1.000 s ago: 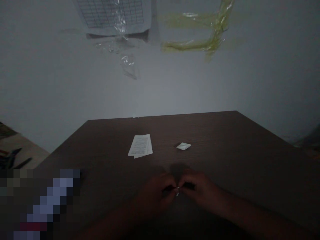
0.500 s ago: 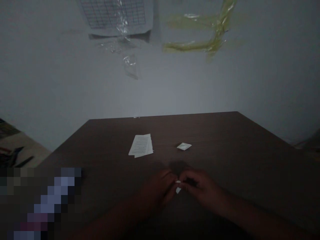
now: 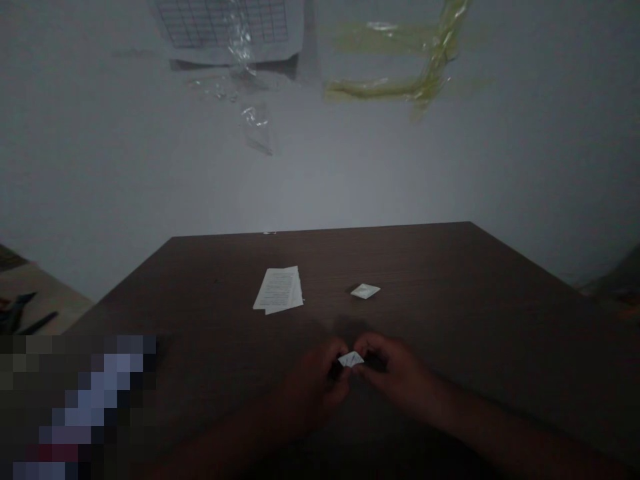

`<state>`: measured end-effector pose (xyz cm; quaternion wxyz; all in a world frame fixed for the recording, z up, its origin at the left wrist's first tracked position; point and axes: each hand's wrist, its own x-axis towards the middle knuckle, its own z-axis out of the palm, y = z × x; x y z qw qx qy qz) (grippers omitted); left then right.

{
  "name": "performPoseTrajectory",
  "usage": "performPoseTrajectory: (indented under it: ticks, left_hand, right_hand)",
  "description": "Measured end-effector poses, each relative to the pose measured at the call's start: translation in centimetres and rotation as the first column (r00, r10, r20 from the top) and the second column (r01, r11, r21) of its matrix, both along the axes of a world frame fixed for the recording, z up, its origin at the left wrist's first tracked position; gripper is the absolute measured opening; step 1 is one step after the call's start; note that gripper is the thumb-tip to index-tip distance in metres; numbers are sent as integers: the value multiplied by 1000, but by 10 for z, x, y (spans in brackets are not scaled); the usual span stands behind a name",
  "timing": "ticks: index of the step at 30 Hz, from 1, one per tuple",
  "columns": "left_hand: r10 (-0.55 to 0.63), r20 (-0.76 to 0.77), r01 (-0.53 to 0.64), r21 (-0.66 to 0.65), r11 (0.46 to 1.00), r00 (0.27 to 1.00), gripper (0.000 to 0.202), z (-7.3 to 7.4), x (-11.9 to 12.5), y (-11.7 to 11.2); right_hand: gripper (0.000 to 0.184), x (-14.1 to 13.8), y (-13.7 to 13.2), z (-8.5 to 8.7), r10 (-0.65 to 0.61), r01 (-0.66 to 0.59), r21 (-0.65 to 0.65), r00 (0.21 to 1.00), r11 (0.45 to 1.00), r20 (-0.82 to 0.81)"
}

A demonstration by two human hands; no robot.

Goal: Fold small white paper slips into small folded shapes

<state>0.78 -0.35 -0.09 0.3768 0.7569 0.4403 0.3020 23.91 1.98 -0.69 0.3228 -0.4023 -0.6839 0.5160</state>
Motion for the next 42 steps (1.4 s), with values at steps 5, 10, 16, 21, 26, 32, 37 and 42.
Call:
performPoseTrajectory:
  ticks: [5, 10, 16, 21, 26, 32, 37, 42]
  left_hand:
    - [-32, 44, 32, 12, 999, 998, 15, -3, 2, -2]
    - [34, -4, -34, 25, 999, 999, 11, -4, -1, 4]
    - [3, -67, -1, 35, 999, 998, 15, 3, -7, 6]
    - [-79, -22, 80, 70, 994, 997, 23, 6, -10, 10]
    - [-25, -8, 25, 59, 998, 1000, 29, 7, -9, 11]
    - [46, 63, -46, -4, 999, 997, 25, 12, -8, 12]
    - [148, 195, -141, -53, 989, 969, 25, 13, -10, 15]
    - [299, 323, -243, -203, 949, 898, 32, 13, -16, 18]
  right_hand:
    - [17, -1, -2, -1, -24, 22, -36, 998, 999, -65]
    - [13, 1, 6, -1, -13, 10, -40, 996, 999, -86]
    - [14, 6, 7, 1, 51, -51, 58, 999, 997, 8]
    - [10, 6, 6, 4, 54, -68, 130, 993, 989, 108]
    - [16, 6, 6, 7, 57, -63, 118, 997, 991, 56]
    - [26, 6, 8, 4, 14, -12, 112, 1000, 994, -21]
    - [30, 5, 9, -2, -46, 53, 75, 994, 996, -98]
    - [36, 8, 15, -8, -127, 134, 36, 981, 990, -144]
